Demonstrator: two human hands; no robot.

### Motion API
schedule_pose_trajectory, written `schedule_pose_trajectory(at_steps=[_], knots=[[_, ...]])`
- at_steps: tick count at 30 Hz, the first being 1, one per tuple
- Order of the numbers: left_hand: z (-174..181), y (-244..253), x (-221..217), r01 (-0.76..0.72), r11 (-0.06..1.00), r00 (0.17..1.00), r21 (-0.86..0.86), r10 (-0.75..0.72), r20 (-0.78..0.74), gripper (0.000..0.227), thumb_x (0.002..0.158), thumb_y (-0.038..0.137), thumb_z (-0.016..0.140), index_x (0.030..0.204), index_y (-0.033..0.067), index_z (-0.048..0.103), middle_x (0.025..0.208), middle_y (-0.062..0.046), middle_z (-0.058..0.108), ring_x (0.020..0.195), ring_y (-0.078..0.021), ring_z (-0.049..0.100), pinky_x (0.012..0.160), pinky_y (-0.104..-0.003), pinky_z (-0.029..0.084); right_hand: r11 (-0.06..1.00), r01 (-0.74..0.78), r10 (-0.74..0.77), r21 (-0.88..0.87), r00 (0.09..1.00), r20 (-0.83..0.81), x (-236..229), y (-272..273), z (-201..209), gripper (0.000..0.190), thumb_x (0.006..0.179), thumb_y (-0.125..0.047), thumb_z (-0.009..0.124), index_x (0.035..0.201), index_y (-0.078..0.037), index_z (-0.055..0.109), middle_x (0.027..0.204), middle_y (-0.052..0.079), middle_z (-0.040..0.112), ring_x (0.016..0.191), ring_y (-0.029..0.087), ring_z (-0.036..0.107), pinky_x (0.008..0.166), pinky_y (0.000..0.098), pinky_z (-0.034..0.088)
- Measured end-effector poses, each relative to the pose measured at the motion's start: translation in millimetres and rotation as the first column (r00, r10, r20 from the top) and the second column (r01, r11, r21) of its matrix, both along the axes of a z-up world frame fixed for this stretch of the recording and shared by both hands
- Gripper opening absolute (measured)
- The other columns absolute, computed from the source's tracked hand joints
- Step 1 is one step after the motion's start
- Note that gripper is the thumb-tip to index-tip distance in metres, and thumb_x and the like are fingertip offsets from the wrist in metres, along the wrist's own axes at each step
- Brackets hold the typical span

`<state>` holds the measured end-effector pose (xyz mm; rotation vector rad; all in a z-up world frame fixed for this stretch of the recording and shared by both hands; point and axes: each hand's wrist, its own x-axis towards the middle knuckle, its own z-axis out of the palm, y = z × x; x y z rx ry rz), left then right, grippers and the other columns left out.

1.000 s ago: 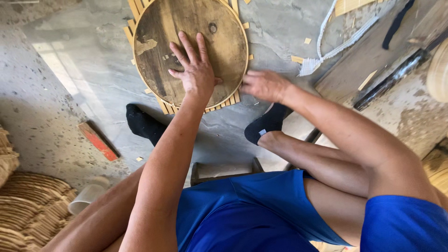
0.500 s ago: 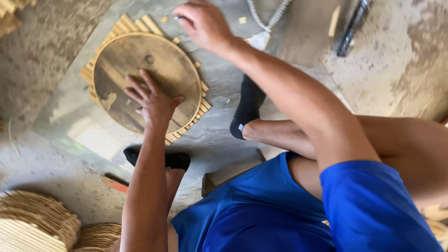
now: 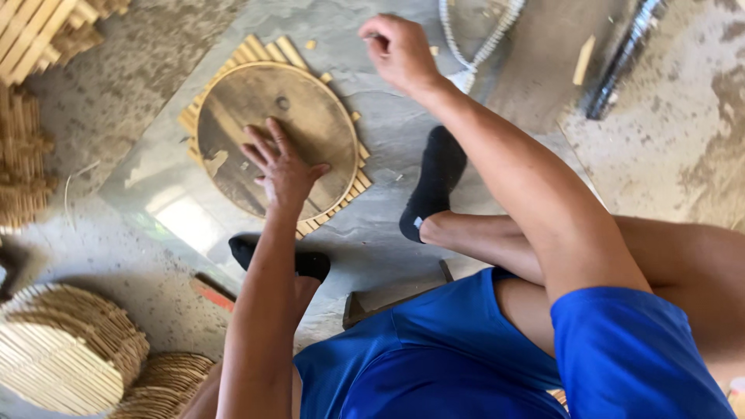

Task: The person sits on the floor and repeatedly places a circular wooden frame onto a rectangular bamboo mat, presses the frame down, then lifts it off and sets it aside. The person repeats this cycle with multiple mats and frames.

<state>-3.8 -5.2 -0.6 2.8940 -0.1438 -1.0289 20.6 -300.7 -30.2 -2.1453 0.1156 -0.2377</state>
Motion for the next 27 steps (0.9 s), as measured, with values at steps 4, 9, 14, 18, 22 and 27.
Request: schedule_pose_trajectory(at_steps=[4,9,14,18,22,27], knots=[[1,2,-1,0.009,1.000,1.000,-0.016,-0.009,0.019,0.150,0.061,0.064,0.091,0.164,0.0125,-0.006,0.165,-0.031,-0.014,0.150,-0.0592,-0.002,0.098,-0.074,0.044,0.986,-0.137,0.150,0.094,0.977,-0.149,8,14,12,0.014,0.097,-0.008,0.069,0.110,-0.007,0.074,0.104,0.010,0.077,0.082,0.021,0.074,0.075,0.0345,0.060],[7,-1,2,0.008,1.000,1.000,-0.005,-0.008,0.008,0.149,0.062,0.066,0.091,0.164,0.0120,-0.004,0.164,-0.031,-0.013,0.149,-0.0594,-0.002,0.097,-0.077,0.043,0.897,-0.434,0.401,0.079,0.728,-0.557,8,25,15,0.015,0.099,-0.021,0.070,0.111,-0.014,0.076,0.105,0.005,0.079,0.089,0.018,0.074,0.085,0.0365,0.055],[11,-2,2,0.002,1.000,1.000,0.000,-0.002,-0.005,0.150,0.061,0.065,0.091,0.164,0.0118,-0.004,0.165,-0.031,-0.013,0.150,-0.0588,-0.002,0.096,-0.077,0.043,0.823,-0.567,0.433,0.019,0.607,-0.666,-7,33,6,0.010,0.096,-0.017,0.069,0.104,-0.011,0.073,0.098,0.005,0.077,0.085,0.017,0.073,0.081,0.0383,0.058],[10,0,3,-0.018,1.000,1.000,0.002,0.018,-0.022,0.151,0.062,0.063,0.092,0.164,0.0126,-0.006,0.165,-0.030,-0.013,0.151,-0.0581,-0.003,0.098,-0.076,0.043,0.781,-0.614,0.415,-0.119,0.652,-0.635,-9,45,-5,0.006,0.095,-0.014,0.071,0.099,-0.011,0.073,0.091,0.007,0.075,0.081,0.020,0.070,0.079,0.0400,0.056],[9,-2,0,-0.059,0.996,0.998,-0.066,0.057,-0.026,0.150,0.064,0.054,0.096,0.165,0.0149,-0.007,0.166,-0.028,-0.017,0.151,-0.0571,-0.007,0.102,-0.079,0.037,0.752,-0.645,0.447,-0.137,0.652,-0.612,-9,47,-17,0.005,0.092,-0.012,0.073,0.097,-0.012,0.074,0.089,0.006,0.075,0.080,0.022,0.070,0.082,0.0396,0.056],[8,2,0,-0.074,0.992,0.997,-0.098,0.072,-0.032,0.150,0.063,0.049,0.098,0.165,0.0145,-0.007,0.166,-0.028,-0.019,0.152,-0.0571,-0.008,0.103,-0.078,0.037,0.776,-0.622,0.499,-0.108,0.709,-0.499,-12,51,-38,0.006,0.089,-0.014,0.076,0.095,-0.012,0.075,0.086,0.007,0.074,0.079,0.020,0.069,0.081,0.0401,0.057]])
